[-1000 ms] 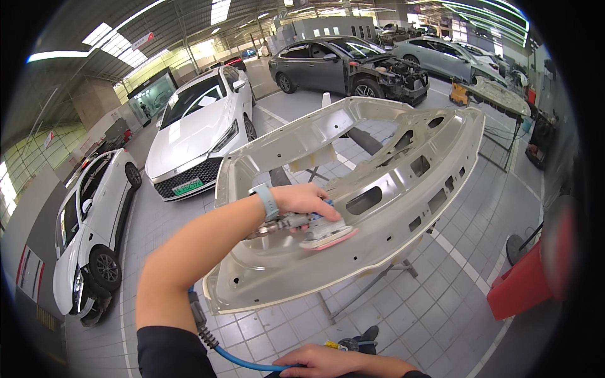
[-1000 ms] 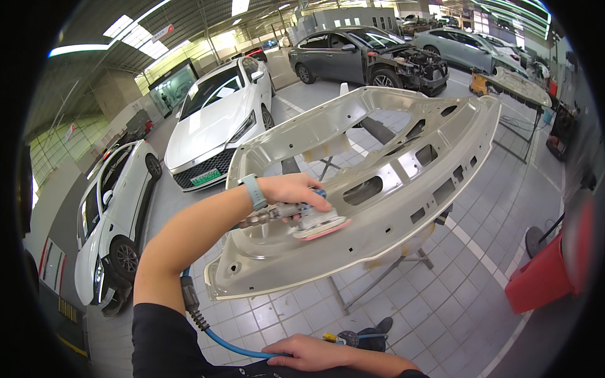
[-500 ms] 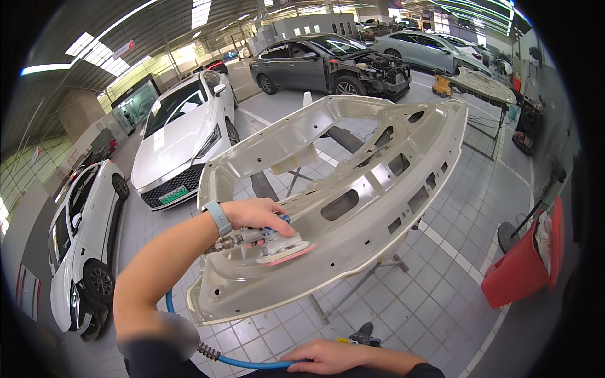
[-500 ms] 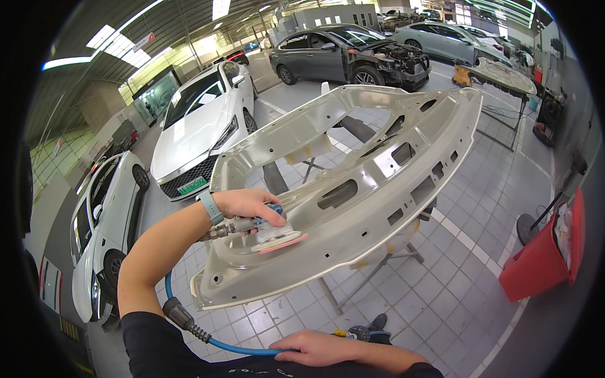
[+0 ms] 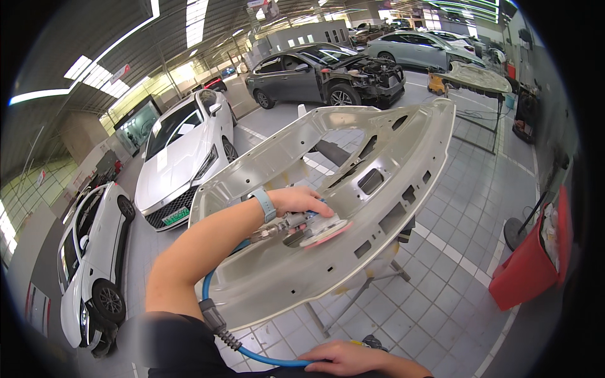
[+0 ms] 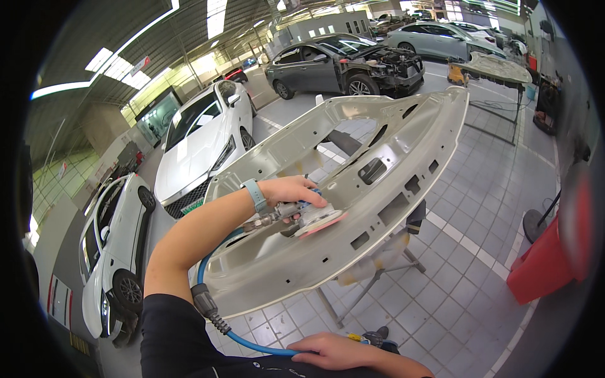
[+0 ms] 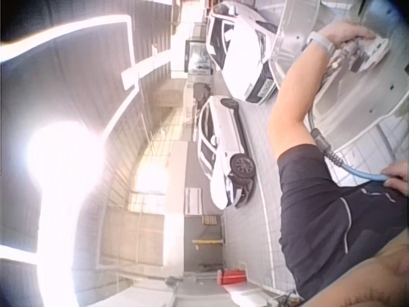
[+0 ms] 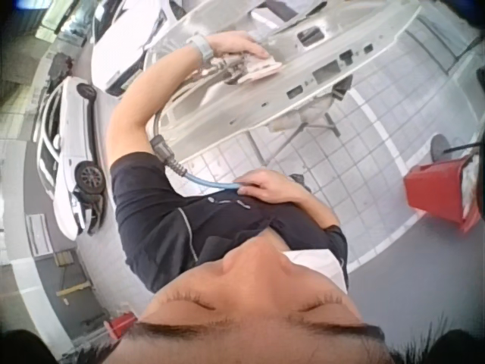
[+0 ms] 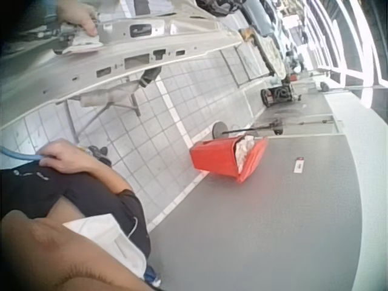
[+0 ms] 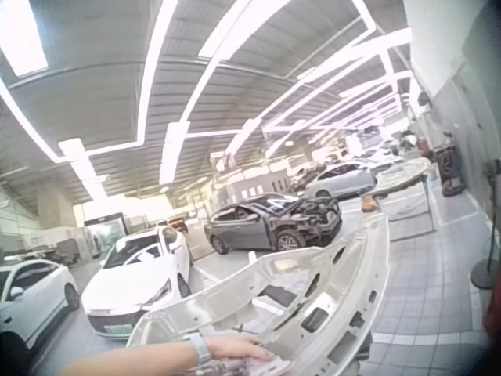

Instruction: The person uses a pneumatic sander to smooth the surface of a large car hood mounted on a stand. They move the sander across the hood in overlapping passes, briefly pause to peel off a strip of masking tape, then continue sanding the remaining areas.

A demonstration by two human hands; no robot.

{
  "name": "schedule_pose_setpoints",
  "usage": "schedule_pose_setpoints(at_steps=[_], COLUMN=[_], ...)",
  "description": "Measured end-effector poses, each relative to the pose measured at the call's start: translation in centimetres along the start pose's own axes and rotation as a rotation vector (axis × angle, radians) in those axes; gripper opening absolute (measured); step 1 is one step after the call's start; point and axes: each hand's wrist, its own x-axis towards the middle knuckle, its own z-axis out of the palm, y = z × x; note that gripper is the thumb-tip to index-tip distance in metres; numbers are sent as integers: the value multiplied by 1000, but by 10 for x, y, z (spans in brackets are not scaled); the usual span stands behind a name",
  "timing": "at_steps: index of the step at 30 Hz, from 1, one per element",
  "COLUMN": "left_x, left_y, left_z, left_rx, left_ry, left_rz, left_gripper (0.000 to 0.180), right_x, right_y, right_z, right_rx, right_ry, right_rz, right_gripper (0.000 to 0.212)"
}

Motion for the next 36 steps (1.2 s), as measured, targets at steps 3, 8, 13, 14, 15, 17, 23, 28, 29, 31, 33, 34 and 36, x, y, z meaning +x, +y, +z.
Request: schedule_pose_setpoints(at_steps=[3,8,13,14,15,17,23,28,29,31,33,34,36], left_x=[29,45,7,-4,-15,-37,-63,-23,-13,6,23,32,47], left_y=[22,39,14,5,-4,-18,-32,-13,-7,8,24,32,47], left_z=[2,3,-4,-5,-6,-9,-9,-3,-2,1,4,5,7], left_rx=[2,71,65,49,36,11,-1,21,33,28,36,43,77], left_ry=[26,17,-12,-23,-39,-40,-35,-19,-26,-9,12,22,51], left_rz=[12,-10,-107,-123,-146,-190,-210,-57,-42,11,37,45,60], left_gripper=[62,63,57,57,57,58,57,58,58,57,57,56,57], right_x=[-14,-25,-17,-14,-10,-3,6,6,4,-2,-11,-16,-29], right_y=[-1,-2,-1,-2,-4,-9,-26,-23,-22,-22,-22,-22,-21], right_z=[-15,-26,-25,-24,-23,-21,-13,-3,-2,-4,-11,-15,-28], right_rx=[-11,17,24,33,33,15,-26,-18,-26,-34,-33,-57,-105], right_ry=[59,96,72,69,55,33,45,85,114,145,151,168,204], right_rz=[-11,-1,-72,-88,-93,-104,-15,2,-5,2,23,34,53], right_gripper=[37,37,37,36,36,36,26,27,27,28,29,29,30])
